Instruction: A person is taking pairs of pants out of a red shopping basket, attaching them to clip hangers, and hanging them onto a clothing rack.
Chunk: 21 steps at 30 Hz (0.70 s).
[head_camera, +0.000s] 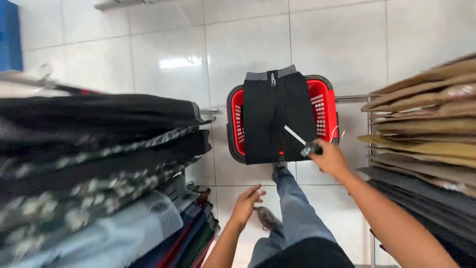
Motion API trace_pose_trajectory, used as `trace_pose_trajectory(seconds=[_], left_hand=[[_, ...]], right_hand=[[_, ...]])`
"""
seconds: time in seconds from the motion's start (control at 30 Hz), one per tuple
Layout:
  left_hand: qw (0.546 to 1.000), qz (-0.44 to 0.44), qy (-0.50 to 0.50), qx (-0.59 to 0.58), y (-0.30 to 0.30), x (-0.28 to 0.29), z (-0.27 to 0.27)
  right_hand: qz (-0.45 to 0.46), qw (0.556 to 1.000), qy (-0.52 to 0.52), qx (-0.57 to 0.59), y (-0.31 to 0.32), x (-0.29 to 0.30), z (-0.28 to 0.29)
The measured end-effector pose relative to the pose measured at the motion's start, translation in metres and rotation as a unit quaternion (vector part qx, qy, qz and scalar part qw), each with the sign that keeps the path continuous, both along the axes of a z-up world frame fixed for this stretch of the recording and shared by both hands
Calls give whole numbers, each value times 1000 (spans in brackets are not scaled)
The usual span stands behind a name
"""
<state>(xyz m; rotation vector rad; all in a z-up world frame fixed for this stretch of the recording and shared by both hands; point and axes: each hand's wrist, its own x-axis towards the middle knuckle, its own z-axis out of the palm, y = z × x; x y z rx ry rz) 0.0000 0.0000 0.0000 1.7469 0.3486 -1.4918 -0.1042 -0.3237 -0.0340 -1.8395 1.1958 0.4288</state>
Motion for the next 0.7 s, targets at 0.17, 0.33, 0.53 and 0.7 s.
trace_pose_trajectory(seconds=[0.17,0.33,0.53,0.7], left_hand=[[987,-133,-81,33,-63,101,-190],[953,-202,-213,77,-185,226,-223],[880,-251,-374,151,-289,311,-270],[903,-244,-298,188,-293,339,-352]], right_hand=[[36,998,-17,-39,-102,87,-129],[59,993,7,-98,-188,163,-252],[-25,996,12,-82,-231,237,-294],[-65,997,-11,44,-248,262,-285]])
